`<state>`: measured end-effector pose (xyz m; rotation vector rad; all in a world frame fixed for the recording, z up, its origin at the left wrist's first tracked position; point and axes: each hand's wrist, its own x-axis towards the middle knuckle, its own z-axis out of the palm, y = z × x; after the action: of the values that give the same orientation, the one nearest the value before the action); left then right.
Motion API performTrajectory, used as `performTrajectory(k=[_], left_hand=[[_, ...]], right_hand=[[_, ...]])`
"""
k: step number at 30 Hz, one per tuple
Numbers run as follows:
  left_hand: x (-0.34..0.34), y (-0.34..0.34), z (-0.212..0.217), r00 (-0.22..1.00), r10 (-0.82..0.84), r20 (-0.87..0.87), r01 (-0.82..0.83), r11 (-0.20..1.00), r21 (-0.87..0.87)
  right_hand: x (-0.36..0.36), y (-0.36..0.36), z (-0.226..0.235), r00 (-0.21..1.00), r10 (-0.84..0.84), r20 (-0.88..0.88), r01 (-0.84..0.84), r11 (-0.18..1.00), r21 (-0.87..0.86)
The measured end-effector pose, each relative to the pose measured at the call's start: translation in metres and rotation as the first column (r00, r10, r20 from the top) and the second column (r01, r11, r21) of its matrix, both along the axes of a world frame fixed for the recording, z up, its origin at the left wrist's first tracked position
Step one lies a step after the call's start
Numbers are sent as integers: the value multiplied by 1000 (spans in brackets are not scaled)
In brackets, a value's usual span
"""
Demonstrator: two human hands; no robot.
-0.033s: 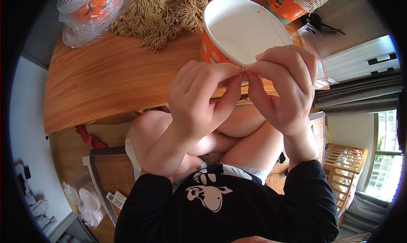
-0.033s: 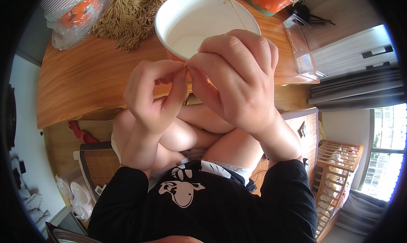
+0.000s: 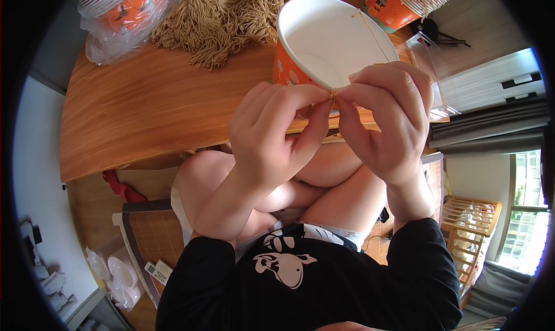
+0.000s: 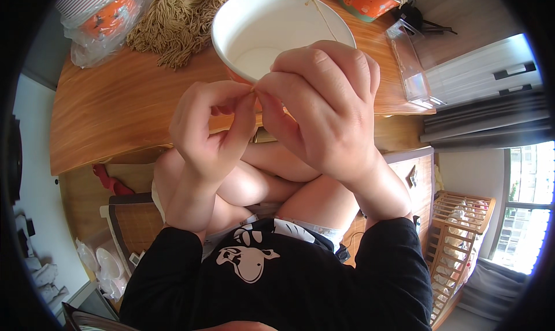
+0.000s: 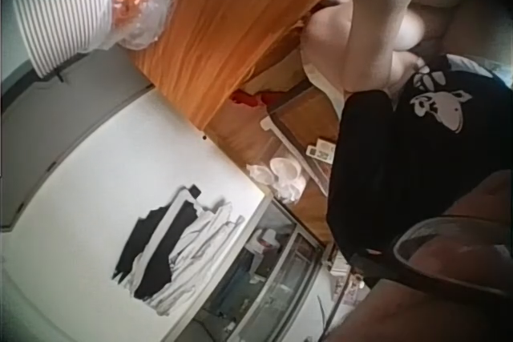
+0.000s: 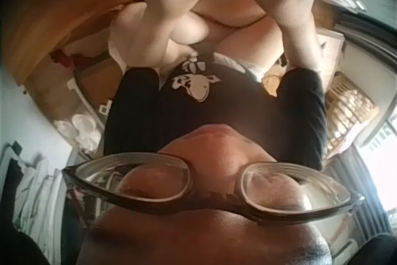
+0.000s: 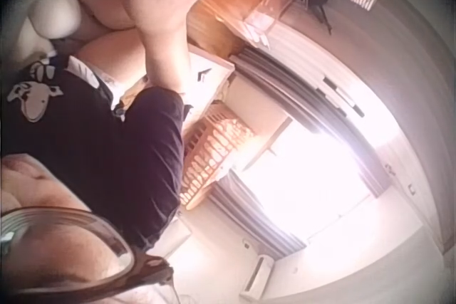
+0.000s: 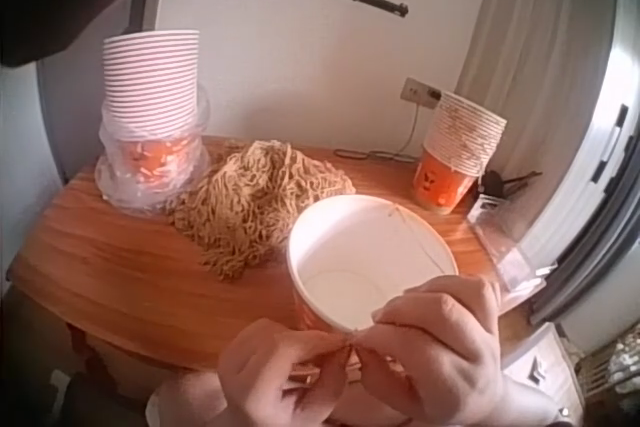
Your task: Attaching wire handles to paper buckets at a workstation.
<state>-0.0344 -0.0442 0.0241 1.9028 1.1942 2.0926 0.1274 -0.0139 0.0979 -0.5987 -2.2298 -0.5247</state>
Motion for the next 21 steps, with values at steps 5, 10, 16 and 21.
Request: performTrajectory(k=[5,10,16,21], left_hand=[[0,-2,2,989,-101,106,113,988,-109],[-2,-3,1,853,-351,387,455,863,-219],[-3,-2,-2,838,-362,410,479,846,-233],[-4,-1,-1,841,-367,398,475,852,-219]], right_hand=[[0,0,0,1000,-3,0,3,1000,-12],[0,1,-3,1000,-25,-14,25,999,-20],[1,0,-1,999,-38,-26,37,998,-41],[0,0,0,998,-50,-31,46,993,-110]])
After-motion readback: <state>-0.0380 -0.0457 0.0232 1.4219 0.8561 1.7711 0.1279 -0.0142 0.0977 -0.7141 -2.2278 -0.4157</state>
